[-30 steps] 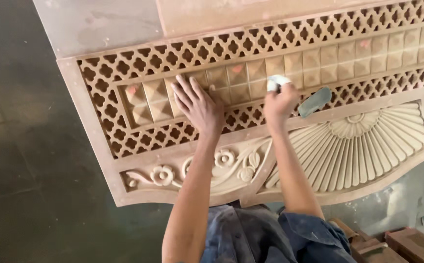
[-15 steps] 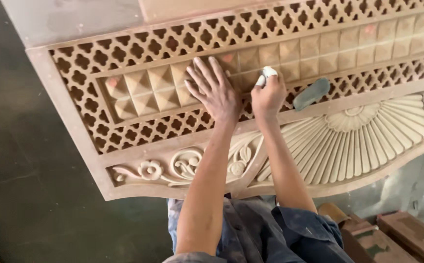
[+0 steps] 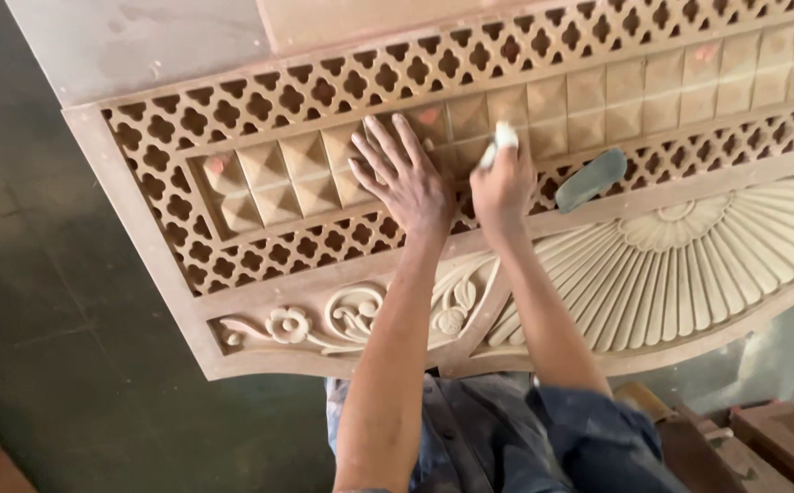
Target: The person sands a large carved wooden panel using a white sanding block, moving systematically across floral, fan, and lattice patterns. The person occasionally switches to a metal scraper tool to remove material from the carved surfaces.
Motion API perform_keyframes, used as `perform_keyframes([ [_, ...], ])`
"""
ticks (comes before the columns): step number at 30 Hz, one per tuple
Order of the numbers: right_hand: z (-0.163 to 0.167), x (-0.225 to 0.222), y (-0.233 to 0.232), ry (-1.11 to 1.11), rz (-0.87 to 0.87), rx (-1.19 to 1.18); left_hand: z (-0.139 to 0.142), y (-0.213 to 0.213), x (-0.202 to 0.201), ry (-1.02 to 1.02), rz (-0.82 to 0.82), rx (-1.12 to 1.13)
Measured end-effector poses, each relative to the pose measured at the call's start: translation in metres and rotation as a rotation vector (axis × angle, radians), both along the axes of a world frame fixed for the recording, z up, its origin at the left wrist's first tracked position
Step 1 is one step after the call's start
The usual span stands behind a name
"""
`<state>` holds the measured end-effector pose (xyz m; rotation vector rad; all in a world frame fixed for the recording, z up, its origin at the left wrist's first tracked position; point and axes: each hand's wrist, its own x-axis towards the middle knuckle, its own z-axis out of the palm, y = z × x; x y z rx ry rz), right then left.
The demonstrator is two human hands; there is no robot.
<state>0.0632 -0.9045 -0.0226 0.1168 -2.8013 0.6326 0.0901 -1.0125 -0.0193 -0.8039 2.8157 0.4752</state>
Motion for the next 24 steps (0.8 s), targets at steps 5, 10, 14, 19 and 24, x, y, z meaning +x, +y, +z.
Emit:
perform_keyframes([
  [5,-0.005,-0.005,0.004,0.004,0.075,-0.069,-0.001,-0.002,0.001,0.024,-0.001,-0.035],
  [10,-0.003,-0.011,0.002,0.011,0.014,-0.022,0.003,0.0,0.001,0.052,0.003,-0.036],
  [14,-0.004,-0.022,-0.002,0.0,0.028,0.005,0.006,-0.001,0.0,0.012,-0.007,-0.028],
  [19,-0.007,-0.028,-0.002,0.014,0.027,-0.002,0.003,-0.004,-0.002,-0.048,-0.019,0.01],
  [24,-0.008,-0.03,-0.001,0.042,0.063,0.011,0.0,-0.002,-0.001,-0.014,-0.007,-0.001],
])
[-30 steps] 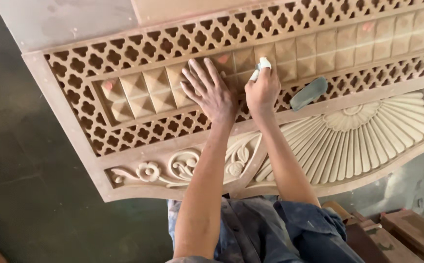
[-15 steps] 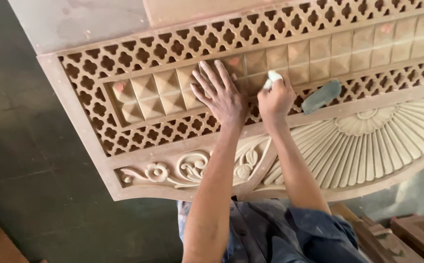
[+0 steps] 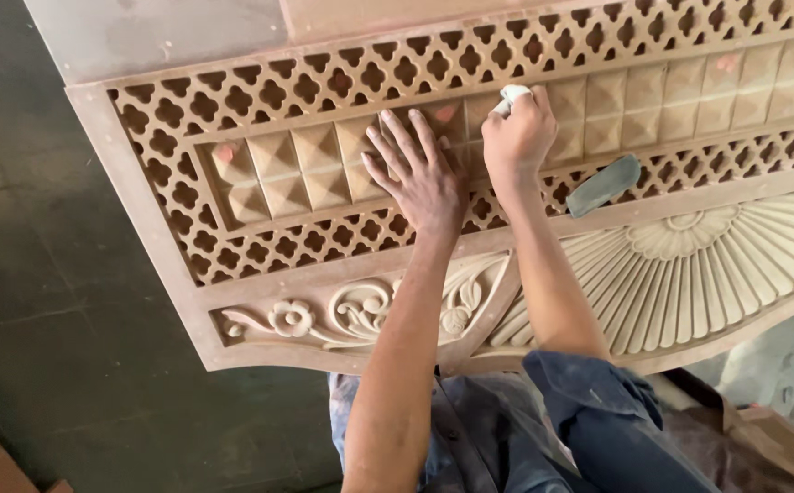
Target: The person sands a large carved wooden panel using a white sanding block, moving systematically across floral, fan, and lattice patterns. The person occasionally switches to a metal scraper tool to remove material from the carved surfaces.
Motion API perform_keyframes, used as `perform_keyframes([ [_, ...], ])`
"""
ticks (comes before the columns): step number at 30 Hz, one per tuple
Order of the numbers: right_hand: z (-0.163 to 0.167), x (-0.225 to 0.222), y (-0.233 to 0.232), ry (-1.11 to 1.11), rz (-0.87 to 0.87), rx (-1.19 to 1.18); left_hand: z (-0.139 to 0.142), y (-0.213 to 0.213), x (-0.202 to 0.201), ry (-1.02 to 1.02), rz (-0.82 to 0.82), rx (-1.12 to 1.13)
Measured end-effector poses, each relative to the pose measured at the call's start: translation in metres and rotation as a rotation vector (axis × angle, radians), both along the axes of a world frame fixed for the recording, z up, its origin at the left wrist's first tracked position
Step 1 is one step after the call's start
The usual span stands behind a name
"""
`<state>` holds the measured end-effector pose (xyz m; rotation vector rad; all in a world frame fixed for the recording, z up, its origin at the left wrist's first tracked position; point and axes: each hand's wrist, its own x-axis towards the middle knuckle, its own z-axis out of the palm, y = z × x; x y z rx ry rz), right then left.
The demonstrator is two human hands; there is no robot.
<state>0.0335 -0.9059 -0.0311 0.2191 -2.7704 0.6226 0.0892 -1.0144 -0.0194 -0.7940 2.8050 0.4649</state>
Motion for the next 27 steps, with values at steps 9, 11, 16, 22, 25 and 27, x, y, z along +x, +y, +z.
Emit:
perform_keyframes([
  [9,0.005,0.002,-0.003,0.013,-0.012,-0.027,0.003,0.0,0.001,-0.002,-0.012,0.007],
  [11,0.005,0.002,-0.003,-0.009,-0.02,-0.006,0.003,0.0,0.001,0.012,-0.002,-0.004],
  [16,0.009,0.011,0.0,-0.064,-0.078,-0.104,0.0,0.001,0.0,-0.04,-0.015,-0.018],
  [22,0.007,0.0,-0.008,-0.075,-0.047,-0.03,-0.008,0.004,0.004,0.007,-0.008,-0.025],
  [25,0.008,0.018,0.003,-0.039,-0.042,-0.095,-0.008,0.001,0.002,-0.009,-0.024,-0.047],
  [27,0.015,0.042,0.022,-0.032,-0.034,-0.131,-0.004,0.001,-0.001,-0.008,-0.026,-0.076],
])
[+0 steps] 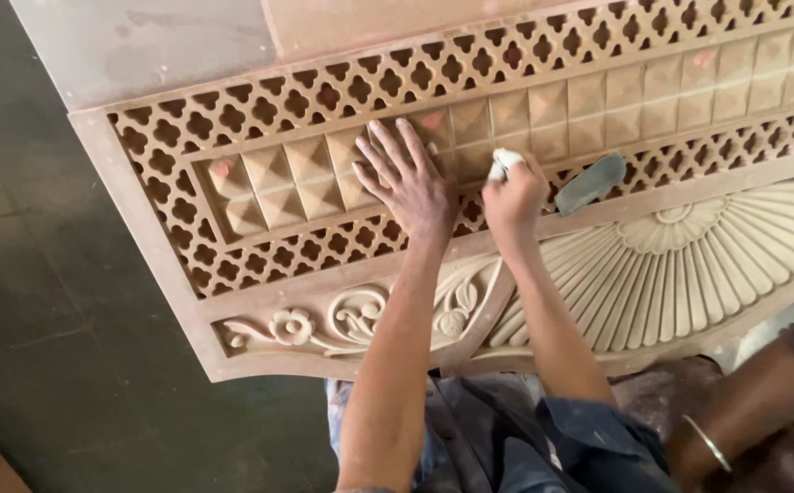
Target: The person sands a large carved wooden panel using a white sanding block, moving systematically across floral, fan, and lattice patterns. The person occasionally switches to a metal scraper tool to remove material from the carved surfaces.
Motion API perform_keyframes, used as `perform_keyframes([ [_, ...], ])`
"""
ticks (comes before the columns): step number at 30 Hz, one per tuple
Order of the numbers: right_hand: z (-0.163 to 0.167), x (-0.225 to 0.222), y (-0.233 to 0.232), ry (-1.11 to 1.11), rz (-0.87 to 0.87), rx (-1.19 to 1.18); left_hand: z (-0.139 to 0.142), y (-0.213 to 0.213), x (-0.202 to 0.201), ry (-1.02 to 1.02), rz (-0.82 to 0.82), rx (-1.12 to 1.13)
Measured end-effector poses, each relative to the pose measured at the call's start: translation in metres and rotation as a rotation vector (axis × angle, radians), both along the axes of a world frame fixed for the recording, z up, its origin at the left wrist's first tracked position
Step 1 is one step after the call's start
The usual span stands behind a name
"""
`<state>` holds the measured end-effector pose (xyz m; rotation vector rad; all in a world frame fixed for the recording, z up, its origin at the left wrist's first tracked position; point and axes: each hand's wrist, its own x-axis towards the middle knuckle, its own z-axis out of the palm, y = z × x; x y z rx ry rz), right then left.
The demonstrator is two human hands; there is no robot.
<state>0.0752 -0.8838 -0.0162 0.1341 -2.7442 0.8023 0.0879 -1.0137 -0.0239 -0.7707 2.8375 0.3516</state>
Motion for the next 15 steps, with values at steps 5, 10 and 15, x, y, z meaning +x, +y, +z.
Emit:
perform_keyframes([
  [5,0.005,0.004,0.056,0.157,-0.068,0.018,0.014,0.0,-0.003,-0.065,-0.012,0.101],
  [10,-0.013,-0.018,0.05,-0.024,-0.056,-0.073,0.019,0.006,0.003,0.112,-0.119,0.006],
  [15,-0.01,-0.014,0.045,0.001,-0.042,0.039,0.017,0.054,-0.013,0.075,-0.114,-0.158],
])
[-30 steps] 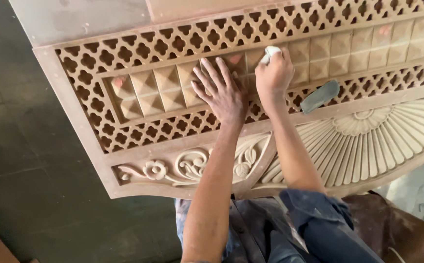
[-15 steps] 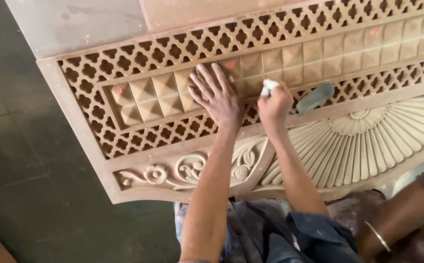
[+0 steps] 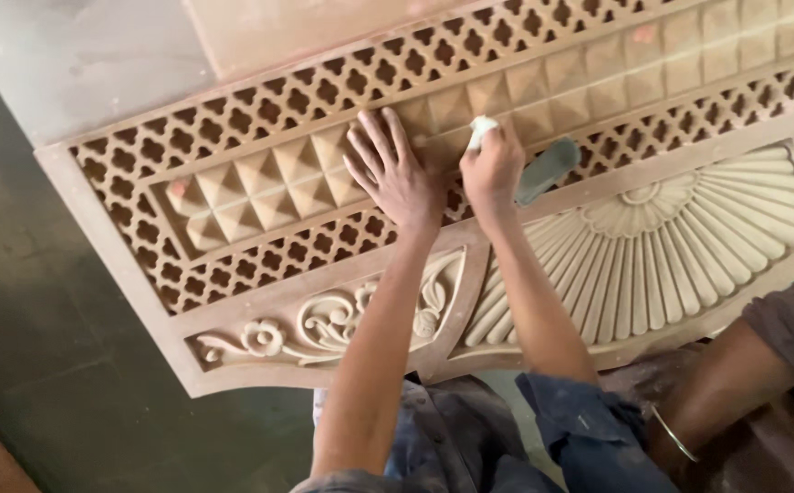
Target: The person sands a large carved wooden panel using a white sanding block, moving systematically across floral, fan, and lattice patterns. The person occasionally switches to a metal scraper tool to remove material from the carved surfaces.
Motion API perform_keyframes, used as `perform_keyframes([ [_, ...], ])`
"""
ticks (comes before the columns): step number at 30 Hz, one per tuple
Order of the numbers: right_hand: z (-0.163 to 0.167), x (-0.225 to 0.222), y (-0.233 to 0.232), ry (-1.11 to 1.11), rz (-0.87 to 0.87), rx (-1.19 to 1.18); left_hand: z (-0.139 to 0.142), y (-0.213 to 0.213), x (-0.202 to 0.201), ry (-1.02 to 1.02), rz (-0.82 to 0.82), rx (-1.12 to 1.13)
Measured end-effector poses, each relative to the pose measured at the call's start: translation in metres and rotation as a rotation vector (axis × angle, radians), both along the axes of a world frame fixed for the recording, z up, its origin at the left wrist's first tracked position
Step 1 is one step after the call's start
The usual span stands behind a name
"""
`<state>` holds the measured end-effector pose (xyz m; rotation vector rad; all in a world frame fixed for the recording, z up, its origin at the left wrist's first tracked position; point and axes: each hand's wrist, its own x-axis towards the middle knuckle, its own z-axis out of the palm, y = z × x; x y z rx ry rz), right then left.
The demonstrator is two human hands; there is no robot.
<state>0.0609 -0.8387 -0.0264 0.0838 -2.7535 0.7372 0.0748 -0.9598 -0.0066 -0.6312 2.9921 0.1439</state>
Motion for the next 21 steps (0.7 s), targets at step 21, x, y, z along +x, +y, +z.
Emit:
perform_keyframes([
  [21,-0.001,-0.012,-0.001,0.0,-0.026,-0.005,0.0,0.029,-0.004,-0.008,0.036,0.116],
])
